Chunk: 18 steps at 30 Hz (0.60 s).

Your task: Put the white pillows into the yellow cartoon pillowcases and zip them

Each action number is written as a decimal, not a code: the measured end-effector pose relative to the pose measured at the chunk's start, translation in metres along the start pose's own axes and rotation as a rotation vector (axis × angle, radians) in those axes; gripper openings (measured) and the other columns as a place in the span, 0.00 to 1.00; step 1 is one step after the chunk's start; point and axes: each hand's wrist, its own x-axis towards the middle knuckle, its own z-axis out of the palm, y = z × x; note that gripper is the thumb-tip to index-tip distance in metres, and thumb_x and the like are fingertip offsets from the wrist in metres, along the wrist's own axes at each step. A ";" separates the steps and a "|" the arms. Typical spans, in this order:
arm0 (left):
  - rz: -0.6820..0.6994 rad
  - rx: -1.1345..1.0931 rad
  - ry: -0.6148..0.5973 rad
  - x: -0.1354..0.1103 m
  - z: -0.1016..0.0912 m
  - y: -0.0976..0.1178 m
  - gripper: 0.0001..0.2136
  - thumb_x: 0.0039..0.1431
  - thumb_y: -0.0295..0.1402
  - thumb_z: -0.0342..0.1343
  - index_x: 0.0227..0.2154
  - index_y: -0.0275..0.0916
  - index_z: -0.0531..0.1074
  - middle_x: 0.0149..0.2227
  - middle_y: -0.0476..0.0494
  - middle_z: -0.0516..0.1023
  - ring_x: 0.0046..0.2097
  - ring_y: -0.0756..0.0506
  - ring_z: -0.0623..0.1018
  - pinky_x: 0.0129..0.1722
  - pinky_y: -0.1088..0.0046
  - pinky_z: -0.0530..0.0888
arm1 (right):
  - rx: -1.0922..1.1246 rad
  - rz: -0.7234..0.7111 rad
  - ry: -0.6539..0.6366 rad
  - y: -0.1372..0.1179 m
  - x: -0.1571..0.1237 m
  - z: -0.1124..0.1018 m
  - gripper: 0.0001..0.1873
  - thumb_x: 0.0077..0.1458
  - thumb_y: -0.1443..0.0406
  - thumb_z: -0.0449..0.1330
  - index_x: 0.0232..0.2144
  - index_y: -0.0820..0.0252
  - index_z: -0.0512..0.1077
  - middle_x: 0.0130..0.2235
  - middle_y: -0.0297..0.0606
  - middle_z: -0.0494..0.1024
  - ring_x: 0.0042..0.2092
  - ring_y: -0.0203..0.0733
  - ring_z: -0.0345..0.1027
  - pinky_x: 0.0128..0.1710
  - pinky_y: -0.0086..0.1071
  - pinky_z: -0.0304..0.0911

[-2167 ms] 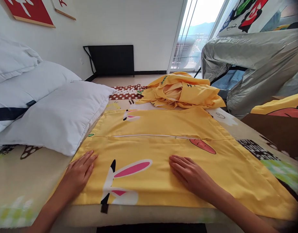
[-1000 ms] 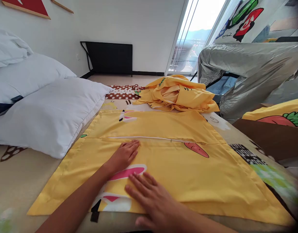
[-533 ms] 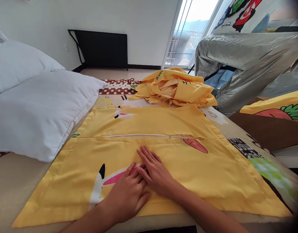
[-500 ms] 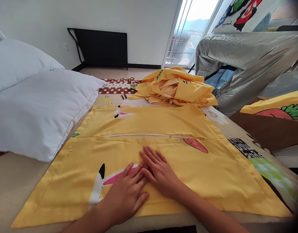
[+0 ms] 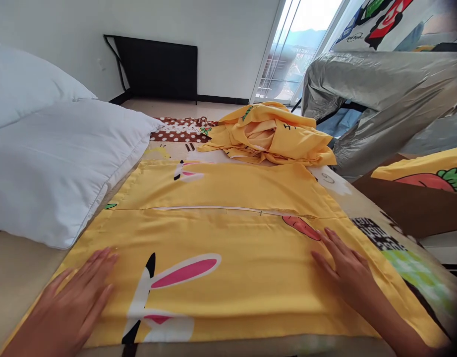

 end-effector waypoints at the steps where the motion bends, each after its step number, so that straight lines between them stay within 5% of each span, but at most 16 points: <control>1: 0.102 0.012 -0.044 0.024 -0.008 0.012 0.29 0.62 0.39 0.43 0.65 0.53 0.43 0.65 0.47 0.57 0.63 0.40 0.62 0.60 0.53 0.58 | 0.058 -0.060 -0.008 -0.022 0.021 -0.005 0.30 0.63 0.51 0.40 0.60 0.58 0.58 0.63 0.47 0.58 0.63 0.51 0.53 0.57 0.49 0.54; 6: 0.113 -0.133 -0.411 0.177 -0.024 0.091 0.26 0.64 0.35 0.36 0.64 0.33 0.51 0.66 0.41 0.52 0.66 0.44 0.54 0.63 0.61 0.57 | 0.345 -0.357 -0.241 -0.150 0.131 -0.013 0.28 0.64 0.56 0.41 0.63 0.60 0.53 0.65 0.45 0.54 0.66 0.42 0.45 0.62 0.44 0.49; 10: 0.012 -0.153 -0.381 0.266 0.013 0.124 0.26 0.65 0.34 0.35 0.63 0.29 0.52 0.66 0.37 0.51 0.67 0.42 0.53 0.64 0.57 0.54 | 0.365 -0.348 -0.304 -0.210 0.190 0.016 0.28 0.65 0.58 0.38 0.63 0.64 0.53 0.65 0.45 0.54 0.67 0.41 0.44 0.62 0.43 0.47; 14: -0.119 -0.147 -0.304 0.301 0.049 0.098 0.28 0.65 0.45 0.31 0.64 0.39 0.51 0.67 0.44 0.48 0.68 0.42 0.50 0.64 0.53 0.50 | 0.318 -0.305 -0.326 -0.183 0.228 0.051 0.31 0.64 0.50 0.37 0.64 0.55 0.51 0.67 0.38 0.48 0.68 0.42 0.39 0.64 0.47 0.41; 18: -0.342 -0.098 -0.270 0.309 0.061 0.026 0.30 0.64 0.47 0.28 0.64 0.37 0.51 0.68 0.38 0.46 0.68 0.38 0.49 0.63 0.47 0.50 | 0.222 -0.079 -0.341 -0.083 0.256 0.070 0.32 0.63 0.49 0.35 0.64 0.53 0.51 0.68 0.39 0.47 0.68 0.46 0.39 0.63 0.50 0.40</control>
